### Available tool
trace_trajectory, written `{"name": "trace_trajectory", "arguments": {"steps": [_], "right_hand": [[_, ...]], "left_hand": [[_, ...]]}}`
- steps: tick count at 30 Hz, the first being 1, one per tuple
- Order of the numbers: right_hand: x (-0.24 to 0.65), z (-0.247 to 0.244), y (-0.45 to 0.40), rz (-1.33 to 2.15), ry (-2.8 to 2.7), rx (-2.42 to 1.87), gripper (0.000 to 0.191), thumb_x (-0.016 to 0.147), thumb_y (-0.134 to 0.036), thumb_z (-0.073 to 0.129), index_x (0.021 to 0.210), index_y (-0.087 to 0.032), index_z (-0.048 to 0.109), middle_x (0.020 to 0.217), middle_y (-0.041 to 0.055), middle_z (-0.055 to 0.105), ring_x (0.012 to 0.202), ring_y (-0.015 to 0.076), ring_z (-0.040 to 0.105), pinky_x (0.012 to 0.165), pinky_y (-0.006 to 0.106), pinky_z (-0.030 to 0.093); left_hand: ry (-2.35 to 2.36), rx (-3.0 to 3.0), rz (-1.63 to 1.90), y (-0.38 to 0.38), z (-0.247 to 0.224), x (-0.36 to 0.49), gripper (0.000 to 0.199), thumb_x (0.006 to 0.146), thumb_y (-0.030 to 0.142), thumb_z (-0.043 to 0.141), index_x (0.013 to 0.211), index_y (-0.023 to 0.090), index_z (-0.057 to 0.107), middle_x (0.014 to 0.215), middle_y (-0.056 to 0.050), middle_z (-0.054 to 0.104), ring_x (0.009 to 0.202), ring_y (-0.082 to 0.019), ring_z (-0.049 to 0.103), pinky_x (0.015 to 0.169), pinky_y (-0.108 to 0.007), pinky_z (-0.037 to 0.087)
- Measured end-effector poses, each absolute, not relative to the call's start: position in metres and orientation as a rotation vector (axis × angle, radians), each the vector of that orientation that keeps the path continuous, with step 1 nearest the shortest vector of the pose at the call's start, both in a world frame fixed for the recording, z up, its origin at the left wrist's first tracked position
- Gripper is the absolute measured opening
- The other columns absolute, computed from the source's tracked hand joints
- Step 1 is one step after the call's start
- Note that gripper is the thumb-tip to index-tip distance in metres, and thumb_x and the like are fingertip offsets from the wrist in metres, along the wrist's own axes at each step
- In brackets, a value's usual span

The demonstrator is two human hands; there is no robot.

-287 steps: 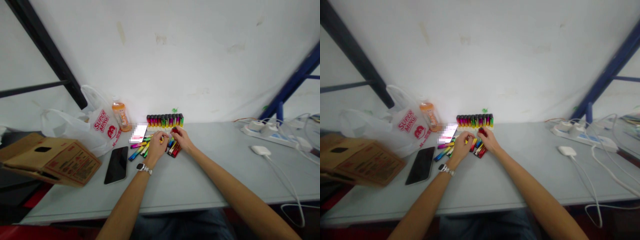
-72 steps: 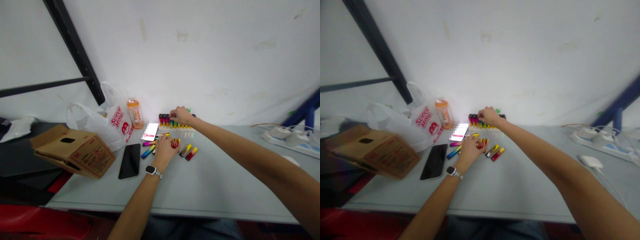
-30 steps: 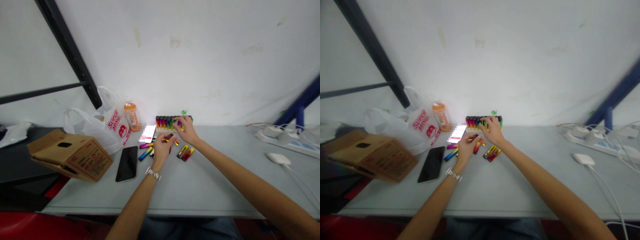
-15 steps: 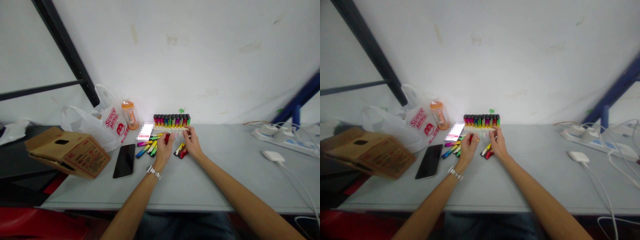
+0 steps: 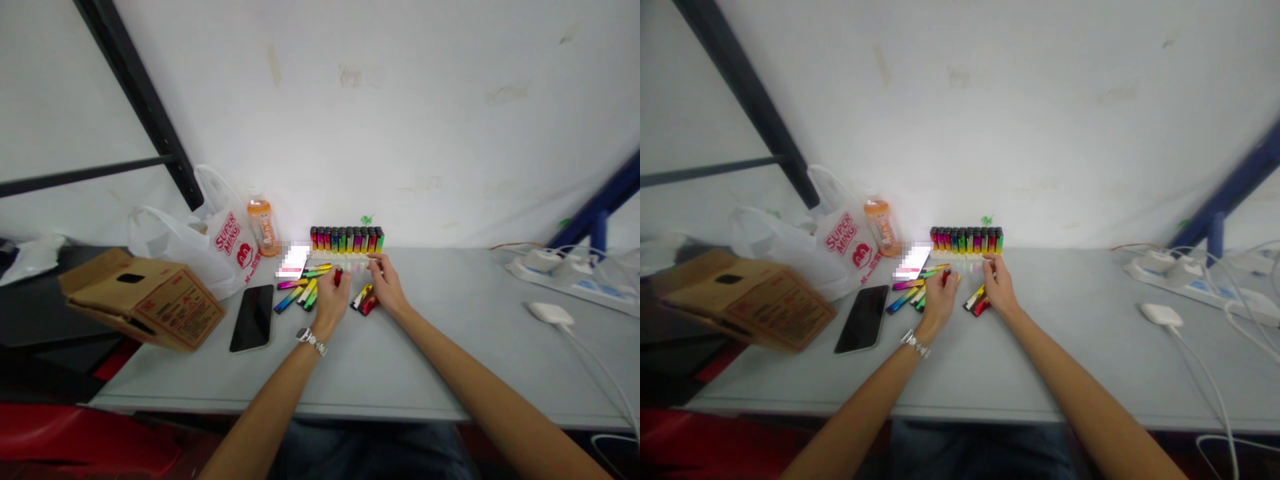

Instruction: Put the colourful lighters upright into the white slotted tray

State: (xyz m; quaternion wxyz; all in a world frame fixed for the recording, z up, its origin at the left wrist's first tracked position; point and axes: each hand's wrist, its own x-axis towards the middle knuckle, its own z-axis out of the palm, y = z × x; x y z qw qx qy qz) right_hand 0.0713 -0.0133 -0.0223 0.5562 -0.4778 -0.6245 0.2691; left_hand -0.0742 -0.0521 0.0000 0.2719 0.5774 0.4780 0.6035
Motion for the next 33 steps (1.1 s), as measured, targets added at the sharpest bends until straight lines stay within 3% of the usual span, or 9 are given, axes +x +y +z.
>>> {"name": "trace_trajectory", "arguments": {"steps": [11,20,23,28,33], "right_hand": [[0.071,-0.022,-0.014,0.653,-1.499,-1.118,0.042,0.095,-0.054,0.043,0.114,-0.021,0.059,0.092,0.0069,0.068,0.089,0.0228,0.062,0.080,0.036,0.048],[0.071,-0.023,-0.012,0.636,-1.527,-1.099,0.037,0.095,-0.052,0.043,0.105,-0.021,0.060,0.097,0.0061,0.067,0.092,0.0214,0.061,0.085,0.034,0.046],[0.070,-0.022,-0.013,0.626,-1.529,-1.100,0.036,0.094,-0.051,0.045,0.102,-0.020,0.062,0.096,0.0059,0.067,0.091,0.0213,0.060,0.085,0.034,0.046],[0.071,-0.017,-0.018,0.632,-1.579,-1.113,0.037,0.093,-0.053,0.049,0.090,-0.019,0.065,0.080,0.0024,0.064,0.073,0.0187,0.056,0.070,0.031,0.044],[0.062,0.004,-0.027,0.751,-1.623,-1.069,0.046,0.090,-0.060,0.052,0.074,-0.019,0.064,0.062,-0.0015,0.054,0.057,0.0147,0.048,0.057,0.028,0.038]], "left_hand": [[1.222,1.551,1.625,-0.057,0.001,-0.077,0.048,0.090,0.054,0.053,0.060,0.020,0.037,0.055,0.005,0.033,0.054,-0.010,0.032,0.053,-0.025,0.026],[1.336,1.613,1.625,-0.053,0.004,-0.077,0.033,0.087,0.032,0.051,0.058,0.020,0.041,0.052,0.006,0.036,0.052,-0.010,0.033,0.054,-0.025,0.026],[1.343,1.623,1.633,-0.055,0.007,-0.077,0.033,0.087,0.031,0.051,0.058,0.020,0.040,0.052,0.006,0.036,0.052,-0.010,0.034,0.054,-0.025,0.025],[1.368,1.606,1.598,-0.058,0.006,-0.078,0.041,0.089,0.047,0.055,0.059,0.019,0.046,0.053,0.005,0.039,0.053,-0.011,0.036,0.054,-0.025,0.026],[1.348,1.532,1.569,-0.056,0.001,-0.083,0.055,0.098,0.057,0.032,0.068,0.019,0.059,0.061,0.000,0.051,0.061,-0.016,0.047,0.061,-0.028,0.034]]}}
